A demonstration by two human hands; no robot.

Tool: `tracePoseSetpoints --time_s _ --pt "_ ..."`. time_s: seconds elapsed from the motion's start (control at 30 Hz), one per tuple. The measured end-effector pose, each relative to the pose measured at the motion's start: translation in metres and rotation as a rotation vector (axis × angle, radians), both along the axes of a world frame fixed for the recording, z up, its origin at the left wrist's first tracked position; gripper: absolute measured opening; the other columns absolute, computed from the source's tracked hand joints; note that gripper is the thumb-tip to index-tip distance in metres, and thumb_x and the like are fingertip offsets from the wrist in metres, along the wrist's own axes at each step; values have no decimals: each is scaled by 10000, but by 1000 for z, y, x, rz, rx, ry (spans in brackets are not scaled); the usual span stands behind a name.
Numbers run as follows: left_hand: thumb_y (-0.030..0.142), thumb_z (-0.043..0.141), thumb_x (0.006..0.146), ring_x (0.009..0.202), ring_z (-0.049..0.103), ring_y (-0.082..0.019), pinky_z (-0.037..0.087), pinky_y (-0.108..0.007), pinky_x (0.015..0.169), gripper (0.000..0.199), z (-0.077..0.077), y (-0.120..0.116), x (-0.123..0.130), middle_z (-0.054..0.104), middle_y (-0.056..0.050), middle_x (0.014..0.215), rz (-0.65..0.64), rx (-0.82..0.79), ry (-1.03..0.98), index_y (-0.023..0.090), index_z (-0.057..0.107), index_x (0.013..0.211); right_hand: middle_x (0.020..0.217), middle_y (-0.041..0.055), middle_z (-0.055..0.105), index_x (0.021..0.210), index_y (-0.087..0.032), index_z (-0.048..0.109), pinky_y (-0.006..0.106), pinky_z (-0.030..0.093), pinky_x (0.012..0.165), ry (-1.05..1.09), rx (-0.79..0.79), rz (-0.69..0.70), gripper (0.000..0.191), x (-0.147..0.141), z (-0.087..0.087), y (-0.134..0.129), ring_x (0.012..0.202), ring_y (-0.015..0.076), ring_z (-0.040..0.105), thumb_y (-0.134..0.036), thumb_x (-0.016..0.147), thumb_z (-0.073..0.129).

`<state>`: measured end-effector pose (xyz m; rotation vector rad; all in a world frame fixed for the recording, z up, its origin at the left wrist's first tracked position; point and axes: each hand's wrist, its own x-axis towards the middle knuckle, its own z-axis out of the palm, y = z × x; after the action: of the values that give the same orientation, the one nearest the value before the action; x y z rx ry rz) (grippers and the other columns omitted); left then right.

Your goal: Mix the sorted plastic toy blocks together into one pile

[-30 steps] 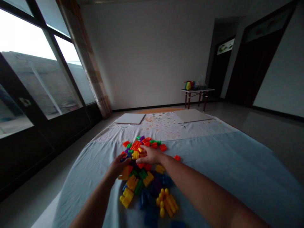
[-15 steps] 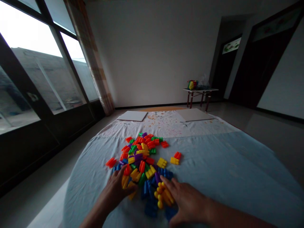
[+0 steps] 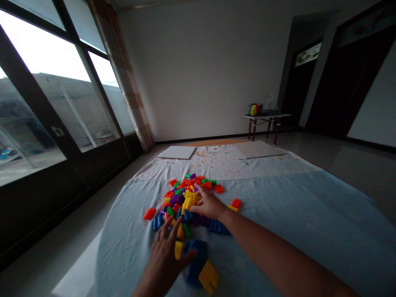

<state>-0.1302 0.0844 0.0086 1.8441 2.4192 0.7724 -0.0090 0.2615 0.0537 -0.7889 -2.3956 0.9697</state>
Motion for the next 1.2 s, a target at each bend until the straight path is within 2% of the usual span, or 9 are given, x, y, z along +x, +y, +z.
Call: tracePoseSetpoints --time_s 0.1,0.2,0.27,0.43,0.6,0.7,0.8,1.0,1.2 --pt "541 696 579 1316 243 -407 264 -650 989 903 -3 -3 31 262 -114 1473 -231 -141 136 382 281 1365 1201 91 541 1304 -198 422 304 445 858 -120 74 -114 644 37 3 26 967 204 591 -362 717 629" --pt "526 678 607 1302 283 -400 194 -668 1016 745 -11 -1 48 300 -126 1452 -459 -221 200 356 430 1288 1194 147 527 1211 -169 521 403 387 912 -247 81 -222 663 87 -9 48 1085 316 517 -417 623 703" --pt "462 656 647 1297 310 -372 164 -643 1047 611 -12 4 47 362 -108 1425 -507 -230 202 309 508 1219 1135 159 553 1129 -159 580 434 401 875 -337 57 -258 709 110 -21 56 1036 349 533 -471 519 758" --pt "244 539 736 1255 393 -285 91 -574 1085 391 11 32 24 531 -70 1299 -200 -86 176 254 562 1127 1076 77 574 1135 -211 584 339 433 856 -363 -29 -127 790 105 -45 47 984 265 556 -476 424 805" --pt "448 498 785 1223 420 -281 195 -520 1048 475 34 64 -18 522 -92 1298 119 -33 16 232 496 1208 1068 57 583 1191 -212 556 266 488 725 -150 -122 98 725 54 -30 25 843 184 599 -369 524 790" --pt "448 284 882 1197 454 -252 228 -479 1038 466 30 64 -58 540 -110 1274 338 43 -51 201 475 1227 1032 46 613 1142 -206 594 248 498 687 -26 -69 51 552 29 -16 39 760 151 618 -371 632 730" --pt "406 156 904 1216 439 -268 211 -494 1040 520 11 52 -95 522 -140 1292 553 -5 -91 153 487 1216 1061 74 624 1129 -175 599 284 484 785 -9 -12 -117 459 12 -13 75 861 183 616 -372 719 656" --pt "414 146 901 1232 418 -252 186 -501 1043 519 -23 42 -117 533 -100 1288 533 -83 -72 187 477 1229 1084 136 642 1063 -128 631 347 413 908 -106 -56 -306 509 -13 -34 137 1091 280 543 -520 740 595" --pt "324 174 905 1236 404 -237 200 -503 1023 463 -19 41 -114 500 -70 1332 469 -200 66 215 437 1269 929 62 701 1012 -129 652 282 485 754 -90 -174 -78 477 -61 -37 117 902 211 631 -535 794 529"
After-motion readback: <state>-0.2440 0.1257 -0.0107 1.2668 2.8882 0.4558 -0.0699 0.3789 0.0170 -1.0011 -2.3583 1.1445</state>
